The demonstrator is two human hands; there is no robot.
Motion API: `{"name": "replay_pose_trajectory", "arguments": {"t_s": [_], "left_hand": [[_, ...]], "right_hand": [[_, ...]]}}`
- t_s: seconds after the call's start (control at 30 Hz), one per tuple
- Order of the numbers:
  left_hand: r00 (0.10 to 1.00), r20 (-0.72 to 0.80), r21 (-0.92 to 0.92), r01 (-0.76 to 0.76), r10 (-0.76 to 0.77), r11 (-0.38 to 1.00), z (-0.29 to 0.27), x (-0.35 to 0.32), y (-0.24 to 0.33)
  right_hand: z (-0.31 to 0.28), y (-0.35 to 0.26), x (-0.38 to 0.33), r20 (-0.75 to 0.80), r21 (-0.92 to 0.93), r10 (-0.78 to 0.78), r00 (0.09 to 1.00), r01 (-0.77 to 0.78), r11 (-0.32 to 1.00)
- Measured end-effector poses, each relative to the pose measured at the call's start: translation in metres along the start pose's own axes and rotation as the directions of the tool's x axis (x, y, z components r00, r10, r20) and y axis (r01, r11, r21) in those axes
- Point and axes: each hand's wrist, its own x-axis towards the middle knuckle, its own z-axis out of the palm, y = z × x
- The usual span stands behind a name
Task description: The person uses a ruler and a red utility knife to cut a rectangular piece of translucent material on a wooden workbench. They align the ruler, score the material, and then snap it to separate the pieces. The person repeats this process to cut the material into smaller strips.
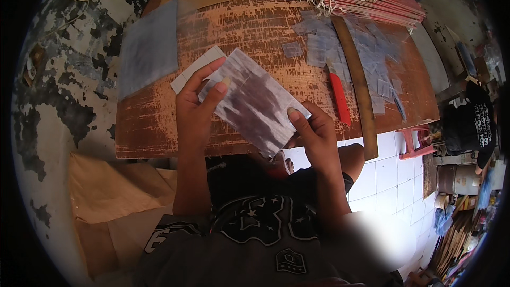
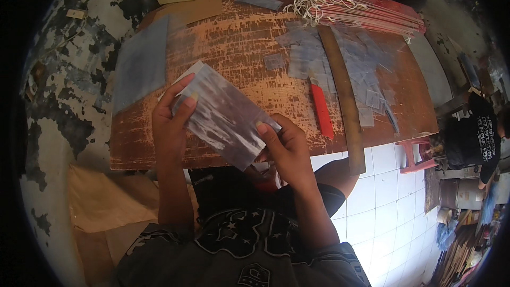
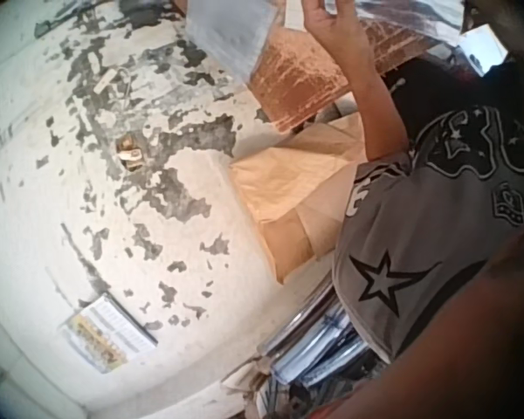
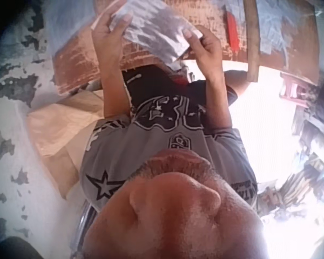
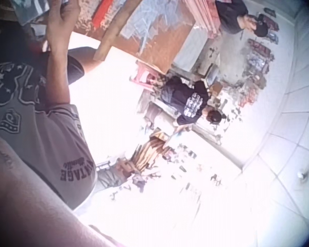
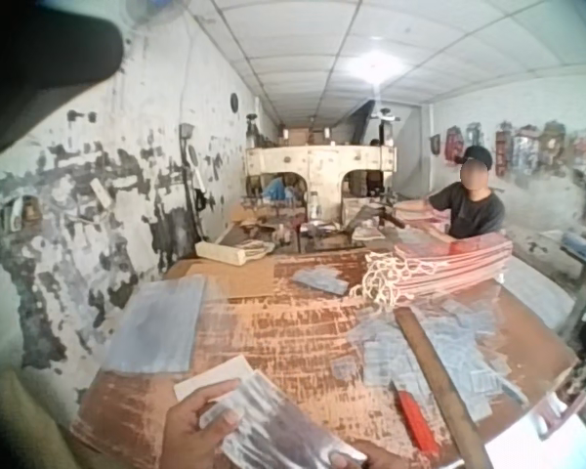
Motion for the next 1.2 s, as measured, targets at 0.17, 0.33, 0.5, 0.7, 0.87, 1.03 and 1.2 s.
{"name": "replay_pose_trajectory", "arguments": {"t_s": [0.17,0.33,0.5,0.7,0.87,1.03,1.2], "left_hand": [[0.998,0.038,0.052,0.047,-0.049,0.998,0.002,0.004,-0.006],[0.986,0.069,0.027,0.149,-0.151,0.988,-0.003,0.012,-0.023],[0.97,0.09,0.04,0.222,-0.224,0.974,-0.012,0.026,-0.044],[0.951,0.216,0.059,0.215,-0.223,0.975,-0.001,0.051,-0.043],[0.913,0.301,0.216,0.216,-0.275,0.952,0.004,0.064,-0.049],[0.912,0.314,0.201,0.207,-0.263,0.958,0.001,0.071,-0.061],[0.914,0.33,0.231,0.165,-0.237,0.959,0.0,0.072,-0.064]], "right_hand": [[-0.004,0.01,-0.002,-0.019,-0.028,0.011,1.0,-0.011,1.0],[-0.008,0.019,-0.006,-0.112,-0.043,-0.023,0.993,0.018,0.999],[-0.019,0.026,-0.007,-0.24,-0.354,-0.272,0.932,0.177,0.918],[-0.019,0.028,-0.005,-0.191,-0.763,-0.559,0.807,0.236,0.602],[-0.021,0.034,0.0,0.038,-0.868,-0.673,0.739,0.358,0.345],[-0.018,0.039,0.003,0.113,-0.853,-0.614,0.781,0.393,0.343],[-0.02,0.041,0.006,0.145,-0.867,-0.581,0.801,0.386,0.315]]}}
